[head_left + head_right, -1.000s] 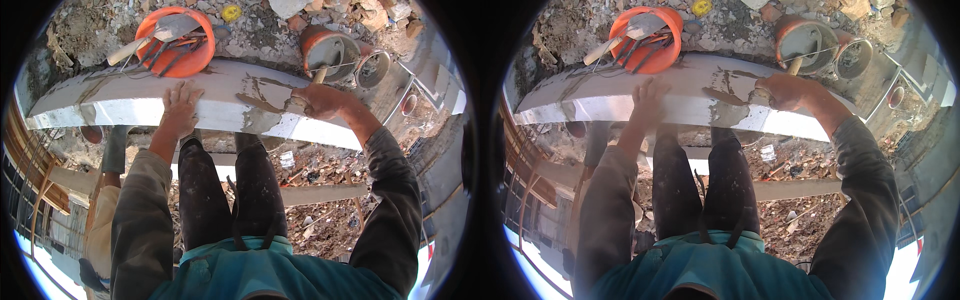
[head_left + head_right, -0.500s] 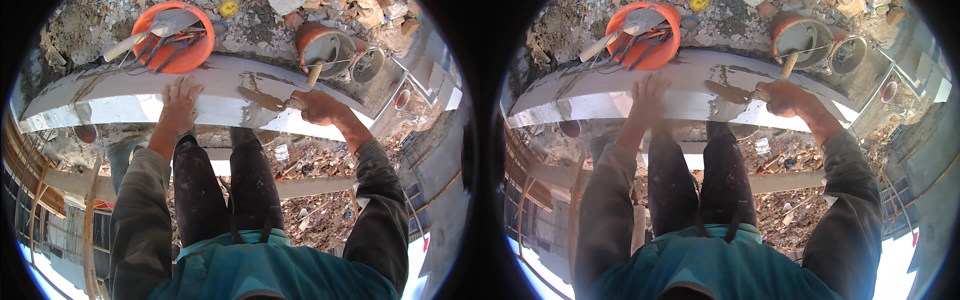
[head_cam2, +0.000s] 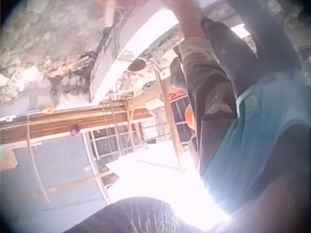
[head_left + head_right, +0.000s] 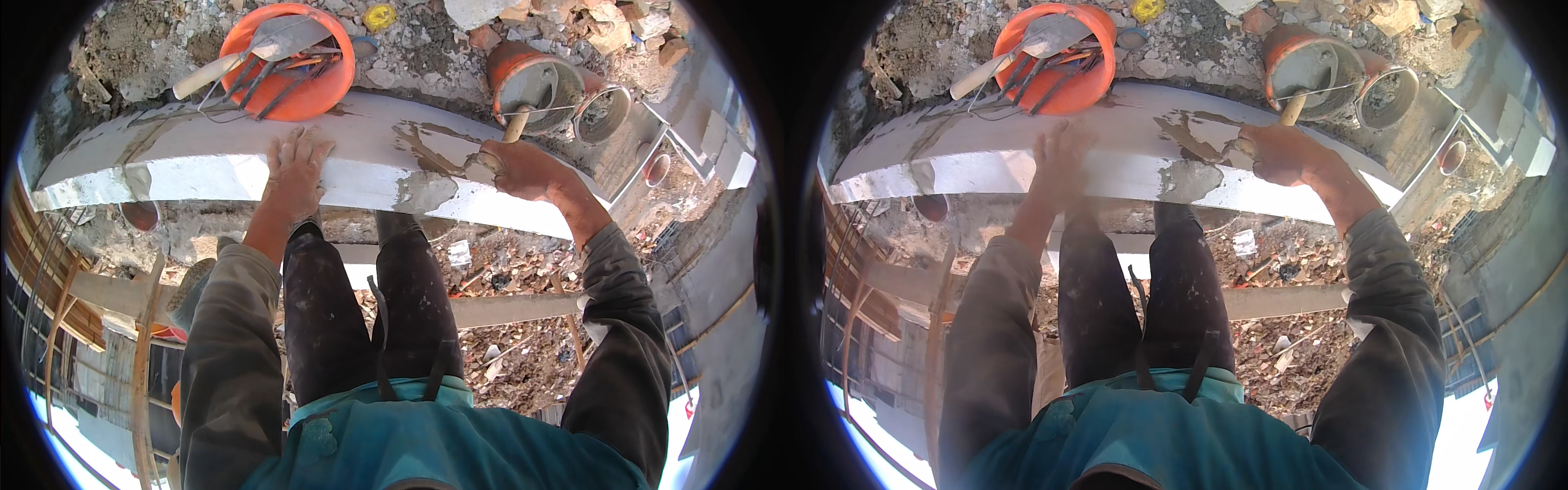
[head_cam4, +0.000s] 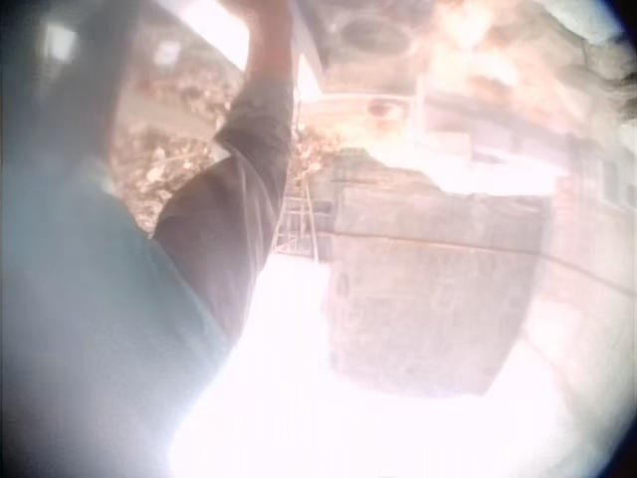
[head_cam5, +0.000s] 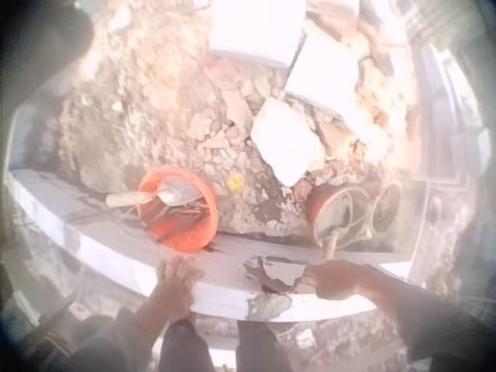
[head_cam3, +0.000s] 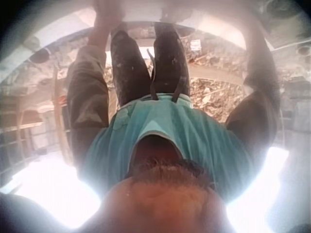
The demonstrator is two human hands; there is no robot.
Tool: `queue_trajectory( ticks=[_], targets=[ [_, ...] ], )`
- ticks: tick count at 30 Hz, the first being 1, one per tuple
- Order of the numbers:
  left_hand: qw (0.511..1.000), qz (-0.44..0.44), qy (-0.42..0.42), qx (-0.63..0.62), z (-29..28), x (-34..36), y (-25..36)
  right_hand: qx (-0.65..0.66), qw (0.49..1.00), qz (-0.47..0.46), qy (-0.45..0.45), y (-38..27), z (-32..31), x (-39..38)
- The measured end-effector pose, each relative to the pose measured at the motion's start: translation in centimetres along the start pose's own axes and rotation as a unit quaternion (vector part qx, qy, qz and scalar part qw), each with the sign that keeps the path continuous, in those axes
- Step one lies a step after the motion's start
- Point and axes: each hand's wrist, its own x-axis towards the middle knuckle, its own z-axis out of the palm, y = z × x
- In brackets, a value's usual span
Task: The person scoops mortar from a bucket using a trowel and applies it to the joints of white concrete blocks. They smooth the mortar along the seams and then pick up additional blocks to place them on the ground.
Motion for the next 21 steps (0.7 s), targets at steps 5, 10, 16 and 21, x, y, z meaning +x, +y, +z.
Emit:
queue_trajectory(
  ticks=[5,10,16,21],
  targets=[
    [1.000,-0.002,-0.015,-0.001,0.5,0.5,0.2,0.032,0.998,-0.037,0.030,-0.9,0.3,-2.0],
    [1.000,0.015,-0.004,0.011,0.0,0.5,0.2,-0.066,0.994,0.015,0.086,-1.0,3.4,-2.8],
    [1.000,-0.002,-0.010,-0.005,0.1,0.1,-0.2,0.112,0.980,0.034,0.163,-4.0,13.7,-6.9],
    [1.000,0.020,-0.006,-0.007,0.0,0.7,0.2,0.267,0.879,0.123,0.375,-6.7,22.2,-5.3]
  ],
)
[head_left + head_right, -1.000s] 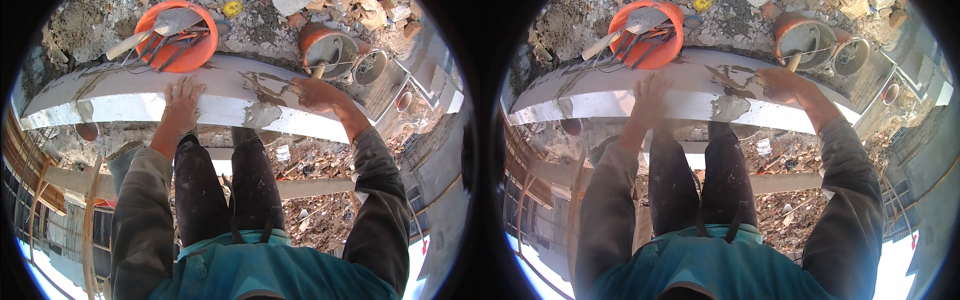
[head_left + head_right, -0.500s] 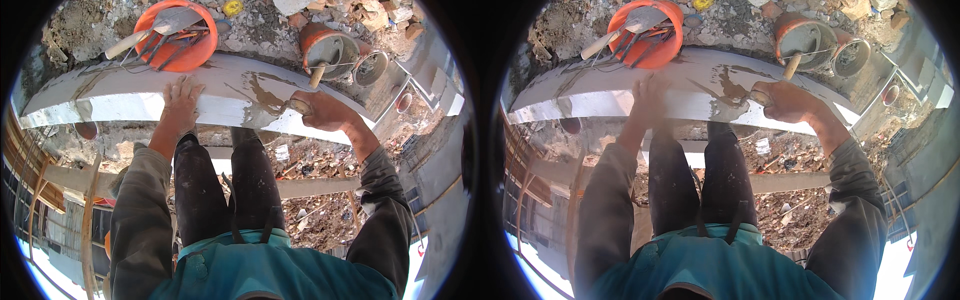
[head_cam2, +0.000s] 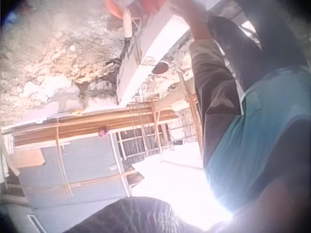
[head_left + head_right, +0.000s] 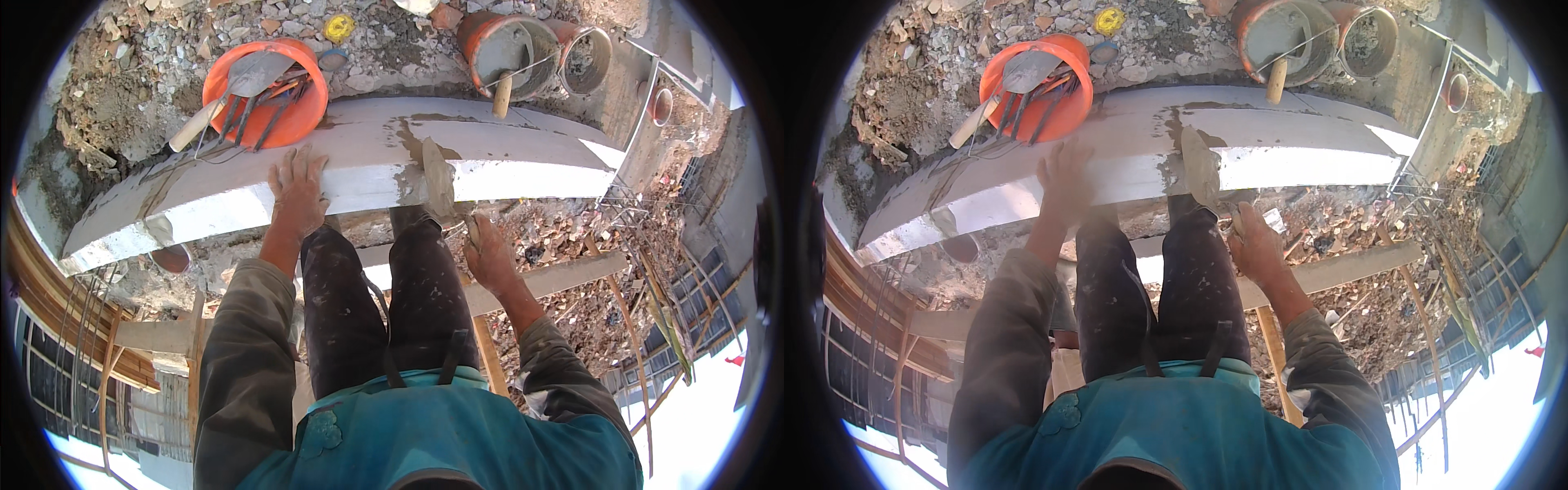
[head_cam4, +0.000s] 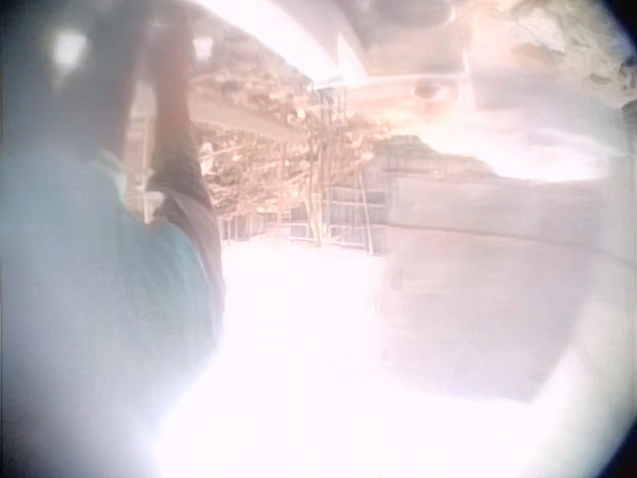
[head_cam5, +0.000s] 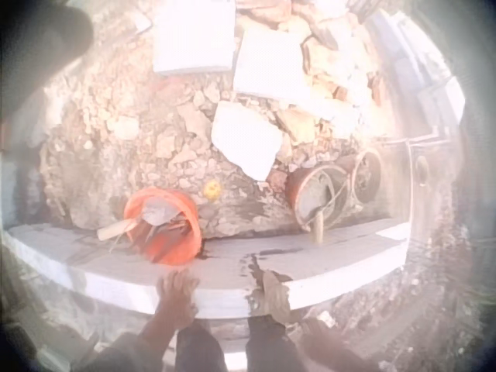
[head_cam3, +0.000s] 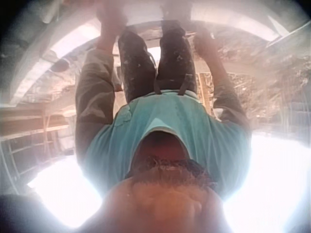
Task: The person scoops mortar from a bucket using a trowel and applies it to the joints of white concrete blocks. They smooth the mortar along the seams and then pick up additional blocks to place them on the ground.
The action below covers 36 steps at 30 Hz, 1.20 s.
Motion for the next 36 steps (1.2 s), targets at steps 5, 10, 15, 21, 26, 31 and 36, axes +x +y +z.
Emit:
queue_trajectory(
  ticks=[5,10,15,21,26,31,36],
  targets=[
    [1.000,0.017,-0.017,0.005,0.0,0.3,-0.4,0.167,0.981,0.070,-0.064,-3.3,8.0,-2.2],
    [0.999,0.022,-0.037,0.022,-0.6,0.1,0.0,0.303,0.942,0.145,-0.013,-6.4,7.7,-6.8],
    [0.998,0.033,-0.036,0.026,0.0,0.3,-0.7,0.359,0.867,0.317,0.134,-4.0,10.0,-13.4],
    [0.997,0.054,-0.022,0.058,0.4,0.9,-2.0,0.420,0.775,0.424,0.207,2.2,18.6,-19.2],
    [0.992,0.041,-0.108,0.042,-0.8,2.5,-3.0,0.372,0.793,0.460,0.146,8.7,24.6,-16.3],
    [0.968,0.189,-0.034,0.162,-4.3,6.4,4.9,0.375,0.812,0.443,0.064,17.4,29.8,-8.3],
    [0.903,0.399,-0.005,0.160,0.5,11.5,25.4,0.423,0.798,0.423,0.070,25.5,34.2,-0.7]
  ],
)
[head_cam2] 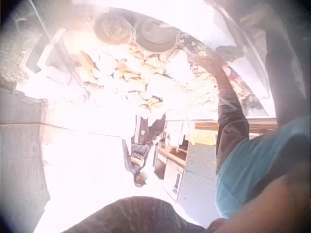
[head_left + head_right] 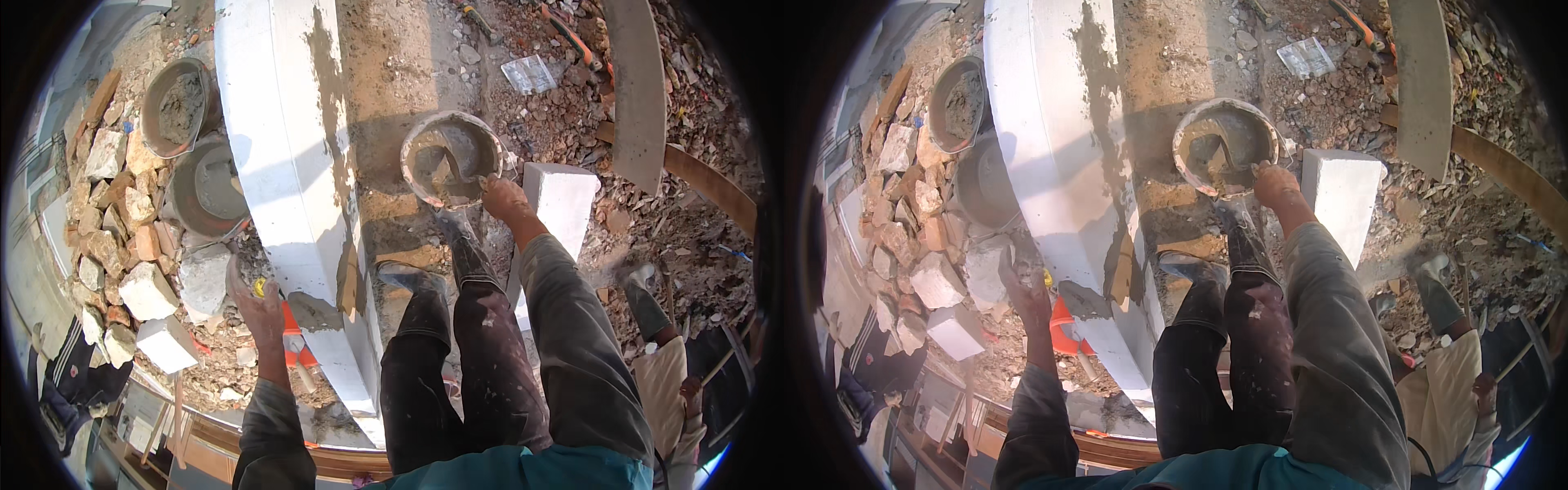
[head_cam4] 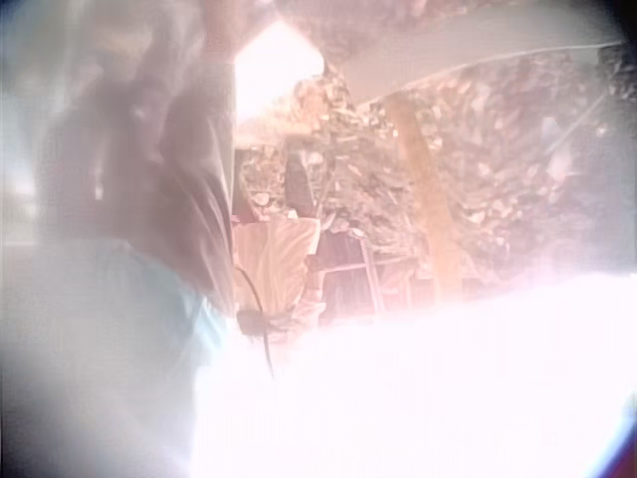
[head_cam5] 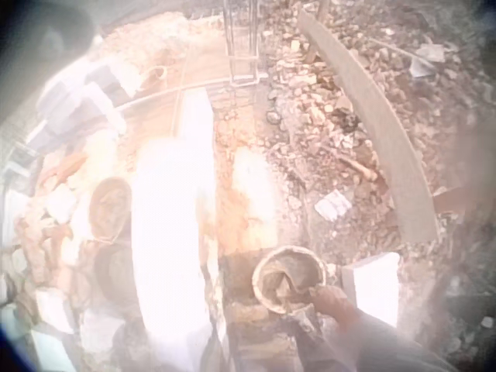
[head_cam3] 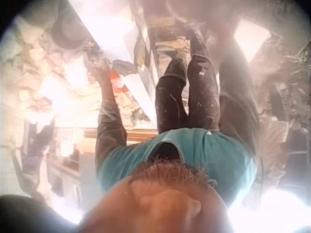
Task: The person scoops mortar from a bucket using a trowel and applies it to the joints of white concrete blocks. They smooth the mortar along the seams and then pick up additional blocks to place them on the ground.
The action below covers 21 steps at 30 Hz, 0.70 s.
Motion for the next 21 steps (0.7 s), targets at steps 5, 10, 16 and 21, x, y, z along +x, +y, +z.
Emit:
queue_trajectory(
  ticks=[5,10,16,21],
  targets=[
    [0.962,0.206,0.030,0.178,3.3,17.7,7.7,0.066,0.996,-0.065,-0.010,-0.6,3.5,6.0],
    [0.973,0.162,0.065,0.149,6.3,26.5,11.9,0.334,0.934,-0.125,-0.010,2.5,6.0,5.3],
    [0.977,0.131,0.095,0.139,7.7,26.2,12.9,0.491,0.852,-0.182,-0.012,5.8,6.8,2.3],
    [0.984,0.084,0.079,0.135,7.7,25.9,13.9,0.465,0.864,-0.192,0.009,4.0,1.8,-0.6]
  ],
)
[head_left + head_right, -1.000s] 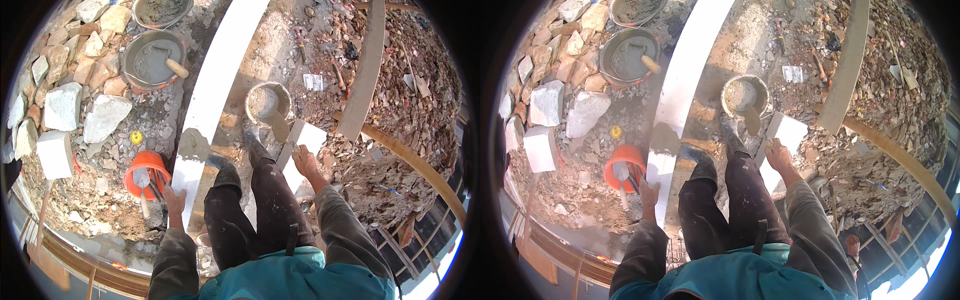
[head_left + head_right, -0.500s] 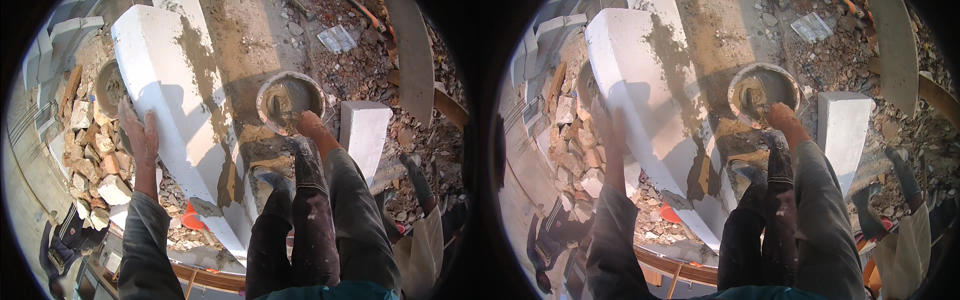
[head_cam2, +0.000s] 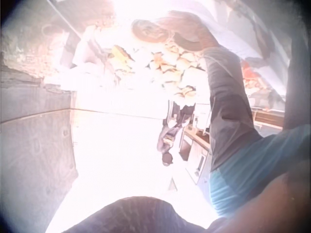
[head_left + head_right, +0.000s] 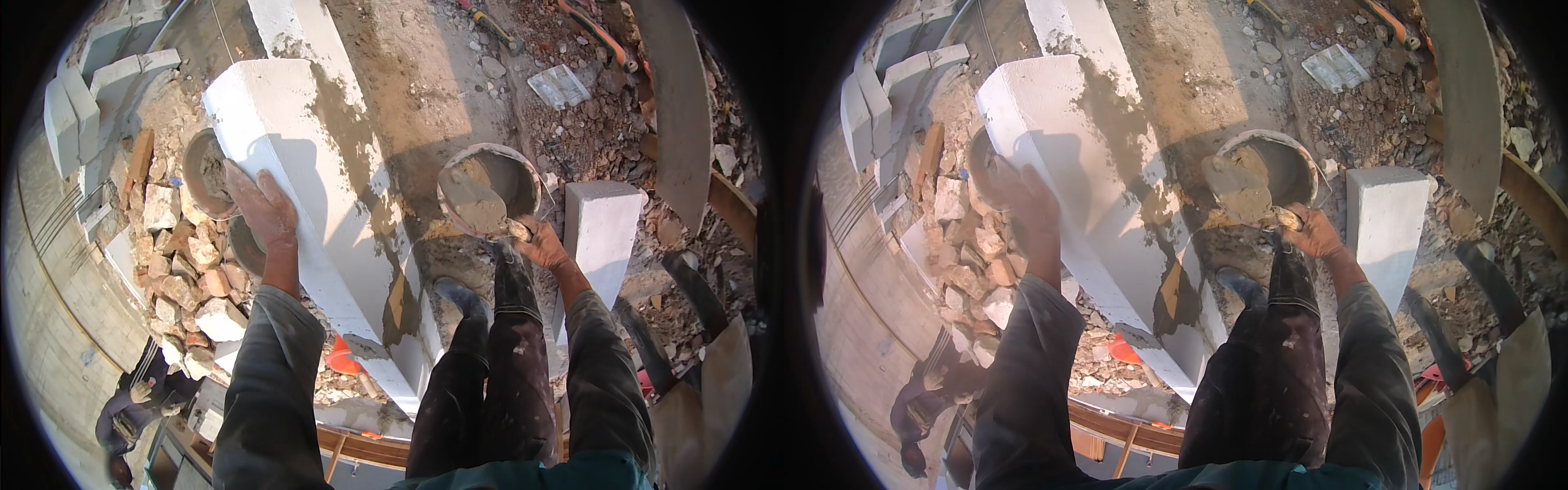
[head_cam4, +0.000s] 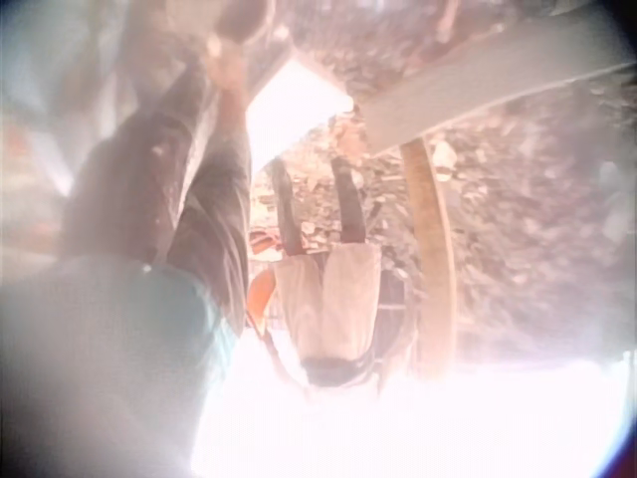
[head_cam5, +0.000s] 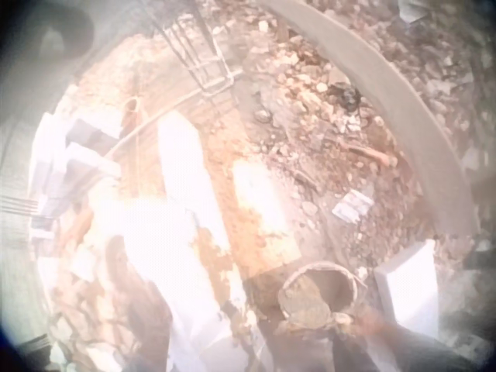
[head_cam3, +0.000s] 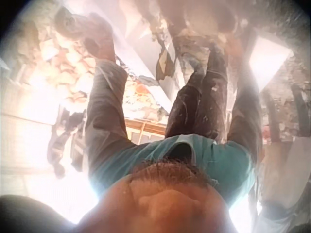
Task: The person scoops mortar from a bucket using a trowel and applies it to the joints of white concrete blocks. They smooth the mortar along the seams and then pick up additional blocks to place them on the ground.
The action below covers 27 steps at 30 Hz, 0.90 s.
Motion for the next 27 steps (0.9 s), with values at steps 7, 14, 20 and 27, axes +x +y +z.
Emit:
queue_trajectory(
  ticks=[7,14,20,27],
  targets=[
    [1.000,0.005,0.026,0.001,0.7,-0.2,-0.5,0.000,0.994,-0.067,0.083,-10.6,3.5,10.1],
    [0.997,0.049,0.043,0.039,0.6,0.0,-1.7,-0.217,0.963,-0.086,0.134,-20.1,9.7,20.6],
    [0.996,0.035,0.042,0.064,0.4,0.0,-1.3,-0.167,0.933,-0.226,0.226,-17.6,11.5,16.4],
    [0.998,0.022,0.022,0.060,0.1,0.2,-0.2,-0.135,0.970,-0.113,0.168,-18.1,9.6,26.6]
  ],
)
